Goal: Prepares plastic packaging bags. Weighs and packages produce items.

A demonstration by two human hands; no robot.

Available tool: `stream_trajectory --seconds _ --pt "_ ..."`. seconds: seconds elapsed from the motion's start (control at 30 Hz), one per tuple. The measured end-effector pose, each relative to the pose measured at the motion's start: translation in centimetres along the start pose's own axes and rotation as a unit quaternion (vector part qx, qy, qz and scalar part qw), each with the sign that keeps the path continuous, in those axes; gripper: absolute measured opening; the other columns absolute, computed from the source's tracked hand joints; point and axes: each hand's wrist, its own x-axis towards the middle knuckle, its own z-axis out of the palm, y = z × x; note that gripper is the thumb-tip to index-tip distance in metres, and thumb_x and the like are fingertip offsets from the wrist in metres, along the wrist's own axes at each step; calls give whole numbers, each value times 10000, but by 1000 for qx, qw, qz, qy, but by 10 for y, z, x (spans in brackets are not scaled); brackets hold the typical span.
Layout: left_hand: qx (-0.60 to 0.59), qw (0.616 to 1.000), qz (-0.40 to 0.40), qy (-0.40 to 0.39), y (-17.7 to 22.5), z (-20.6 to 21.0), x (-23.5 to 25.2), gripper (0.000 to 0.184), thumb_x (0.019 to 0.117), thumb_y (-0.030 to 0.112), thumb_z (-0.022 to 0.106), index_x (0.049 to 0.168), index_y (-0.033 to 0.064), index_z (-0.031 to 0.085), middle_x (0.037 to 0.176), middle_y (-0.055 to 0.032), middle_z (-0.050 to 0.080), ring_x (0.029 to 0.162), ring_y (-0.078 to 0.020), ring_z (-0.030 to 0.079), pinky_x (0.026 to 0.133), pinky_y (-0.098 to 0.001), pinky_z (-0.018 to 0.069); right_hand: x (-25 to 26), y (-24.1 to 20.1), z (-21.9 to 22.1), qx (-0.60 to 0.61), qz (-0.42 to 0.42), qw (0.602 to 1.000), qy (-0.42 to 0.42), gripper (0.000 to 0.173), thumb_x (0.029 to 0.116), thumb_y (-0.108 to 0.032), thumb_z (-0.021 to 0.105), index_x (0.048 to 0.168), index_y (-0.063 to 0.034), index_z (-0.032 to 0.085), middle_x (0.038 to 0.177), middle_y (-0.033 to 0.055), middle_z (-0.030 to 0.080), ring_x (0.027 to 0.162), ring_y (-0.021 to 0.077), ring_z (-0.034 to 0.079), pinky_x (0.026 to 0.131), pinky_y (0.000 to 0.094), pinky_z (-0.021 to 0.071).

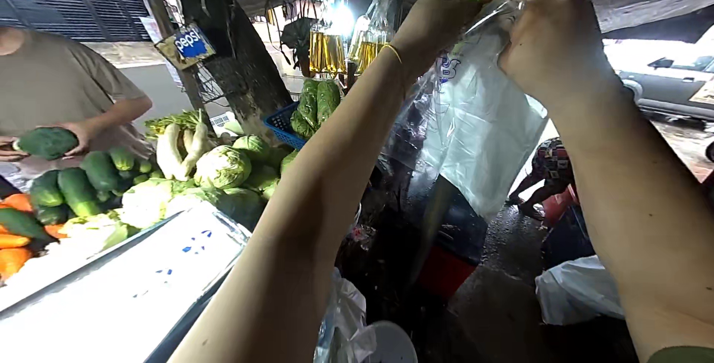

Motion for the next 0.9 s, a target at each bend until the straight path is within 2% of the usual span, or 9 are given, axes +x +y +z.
stream_trajectory --seconds 0.17,0.37,0.5,0.57,0.67,0.7,0.77,0.83,0.9 --pt "9 1000 -17 5 2 4 -5 275 1080 155 478 827 89 562 661 32 488 531 -37 474 511 -186 424 -6 1 8 -16 -13 999 41 267 936 101 476 1112 122 676 1405 210 617 1235 455 596 953 551 497" --pt "-33 999 -17 22 -1 8 -9 284 1077 136 469 811 87 555 647 36 461 522 -32 439 505 -180 392 -7 3 8 -7 -36 999 31 255 922 90 522 1100 87 704 1386 200 630 1260 445 578 1002 552 475" --pt "-49 999 11 -4 -11 8 -8 251 1096 161 451 913 67 596 711 25 505 590 -32 495 549 -181 432 -5 1 7 35 -17 998 46 287 958 65 509 1168 43 703 1354 173 653 1229 409 602 1011 518 477" --pt "-39 999 26 -20 -13 2 -5 222 1092 178 469 973 68 621 762 17 547 633 -35 526 577 -192 451 -6 3 8 53 -38 995 72 276 971 52 487 1101 45 730 1346 149 670 1194 391 615 1015 494 464" --pt "-5 995 83 -54 -17 -18 -5 251 1061 194 560 1258 66 649 1014 -11 661 787 -35 590 672 -197 484 -10 2 10 75 -36 992 97 282 989 -1 492 1049 3 767 1402 139 642 1242 374 598 1065 480 444" --pt "32 990 115 -76 -18 -26 -8 269 1037 185 600 1272 64 645 1069 -12 671 859 -30 612 745 -201 506 -13 -2 10 81 -28 992 96 249 991 -29 524 1033 -1 768 1422 166 617 1264 381 579 1081 491 435" --pt "150 963 193 -113 -19 -37 -16 287 963 201 709 1207 51 689 1113 -27 709 998 -40 660 907 -235 539 -17 -10 14 97 1 990 100 192 982 -84 601 1003 -15 778 1355 226 592 1209 372 580 1052 480 453" --pt "245 931 241 -120 -24 -37 -24 317 914 269 768 1139 50 727 1080 -60 726 1002 -86 673 920 -292 537 -21 -18 17 130 35 985 108 177 947 -75 632 1009 -13 785 1229 254 597 1146 373 571 1009 466 457" --pt "282 923 238 -107 -29 -35 -26 263 966 251 703 1117 38 727 1068 -87 720 984 -115 676 901 -310 538 -23 -24 16 151 69 982 87 185 964 -83 624 1035 -25 785 1171 241 619 1104 337 605 969 445 486"
